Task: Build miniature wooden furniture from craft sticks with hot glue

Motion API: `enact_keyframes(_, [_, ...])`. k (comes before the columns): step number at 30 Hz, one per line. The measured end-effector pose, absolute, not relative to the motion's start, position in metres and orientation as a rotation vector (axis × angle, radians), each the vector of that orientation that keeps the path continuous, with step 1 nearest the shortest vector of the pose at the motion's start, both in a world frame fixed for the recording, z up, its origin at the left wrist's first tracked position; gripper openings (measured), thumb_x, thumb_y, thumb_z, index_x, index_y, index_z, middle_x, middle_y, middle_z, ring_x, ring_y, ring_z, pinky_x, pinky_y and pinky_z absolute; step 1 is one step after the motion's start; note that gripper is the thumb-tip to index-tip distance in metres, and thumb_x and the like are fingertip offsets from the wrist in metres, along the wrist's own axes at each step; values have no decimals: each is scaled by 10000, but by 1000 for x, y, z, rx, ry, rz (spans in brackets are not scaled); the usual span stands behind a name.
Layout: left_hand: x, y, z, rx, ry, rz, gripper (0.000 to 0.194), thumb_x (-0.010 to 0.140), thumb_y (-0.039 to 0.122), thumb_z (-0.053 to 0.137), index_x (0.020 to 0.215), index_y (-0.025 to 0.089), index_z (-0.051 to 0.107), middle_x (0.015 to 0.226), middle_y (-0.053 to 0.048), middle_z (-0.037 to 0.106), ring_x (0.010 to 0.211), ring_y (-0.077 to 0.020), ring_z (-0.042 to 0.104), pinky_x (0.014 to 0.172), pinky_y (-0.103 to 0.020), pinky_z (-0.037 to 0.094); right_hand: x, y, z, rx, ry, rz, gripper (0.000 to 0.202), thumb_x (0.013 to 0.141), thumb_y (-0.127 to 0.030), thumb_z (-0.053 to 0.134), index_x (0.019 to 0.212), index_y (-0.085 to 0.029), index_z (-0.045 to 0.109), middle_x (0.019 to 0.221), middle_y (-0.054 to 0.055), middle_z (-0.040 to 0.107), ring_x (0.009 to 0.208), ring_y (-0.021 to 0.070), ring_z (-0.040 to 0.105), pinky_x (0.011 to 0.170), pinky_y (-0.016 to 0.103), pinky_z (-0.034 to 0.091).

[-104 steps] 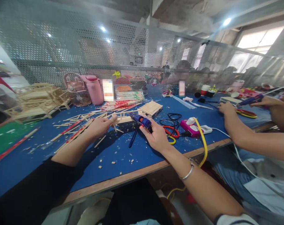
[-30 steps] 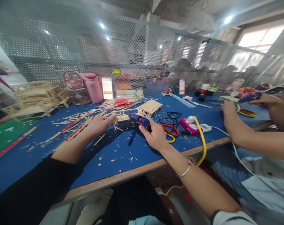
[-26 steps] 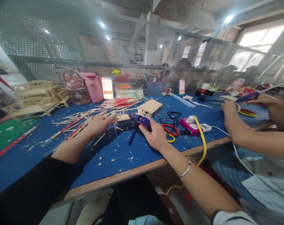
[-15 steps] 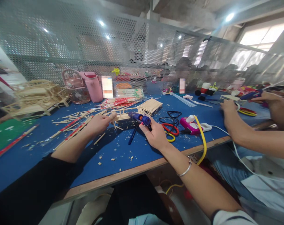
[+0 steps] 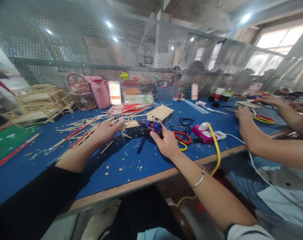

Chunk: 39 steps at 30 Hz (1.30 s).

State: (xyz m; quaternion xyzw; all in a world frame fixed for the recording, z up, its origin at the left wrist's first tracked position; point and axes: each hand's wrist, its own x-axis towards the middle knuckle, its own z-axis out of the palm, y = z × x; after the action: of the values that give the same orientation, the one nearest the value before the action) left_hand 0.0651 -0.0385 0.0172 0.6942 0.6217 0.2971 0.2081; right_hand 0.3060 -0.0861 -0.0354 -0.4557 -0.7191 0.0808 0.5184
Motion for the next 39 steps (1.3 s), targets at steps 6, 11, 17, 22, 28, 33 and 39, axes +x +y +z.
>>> enact_keyframes(6, [65,-38,16,1925,1707,873,644,692,751,412,566,166,650,417,-20,456,464,-155,441,477,-257,274,303,-84,-33,-1101,-1728,191,335,866,-413,501,1096,-185,584,1031,71,680,962,232,620,850,347,467])
enact_keyframes(11, [66,-38,16,1905,1709,868,619,698,737,422,548,173,630,406,-15,439,451,-155,424,479,-262,266,303,-89,-33,-1056,-1702,189,312,855,-408,517,1055,-186,605,961,62,692,887,221,633,807,346,483])
enact_keyframes(17, [65,-39,16,1900,1706,865,597,707,723,419,528,181,592,419,-4,415,450,-143,391,481,-261,254,316,-89,-28,-1040,-1504,126,315,854,-420,511,1007,-167,621,944,86,689,822,219,635,775,359,487])
enact_keyframes(22, [64,-40,17,1905,1685,864,570,692,713,448,502,186,557,428,2,411,452,-140,380,488,-260,255,346,-54,-9,-1168,-1536,-27,385,874,-454,447,1108,-182,586,1032,91,670,923,242,611,825,379,463])
enact_keyframes(28, [63,-39,16,1923,1675,847,562,722,696,426,523,189,564,436,5,415,458,-140,381,494,-259,258,366,5,2,-1615,-1845,-323,401,841,-368,463,1188,-170,500,1072,121,646,909,287,609,767,394,451])
enact_keyframes(33, [59,-32,12,1897,1649,739,529,708,683,460,568,191,594,452,10,414,446,-134,380,476,-256,261,364,39,3,-1777,-2175,-317,297,834,-260,425,1070,-189,591,1155,115,621,999,272,574,801,383,436])
enact_keyframes(39, [51,-32,11,1800,1514,497,475,642,669,558,589,199,598,444,33,322,387,-99,276,425,-253,191,351,13,9,-1645,-1917,-333,316,815,-224,442,1074,-176,616,1071,115,639,936,236,577,789,338,430])
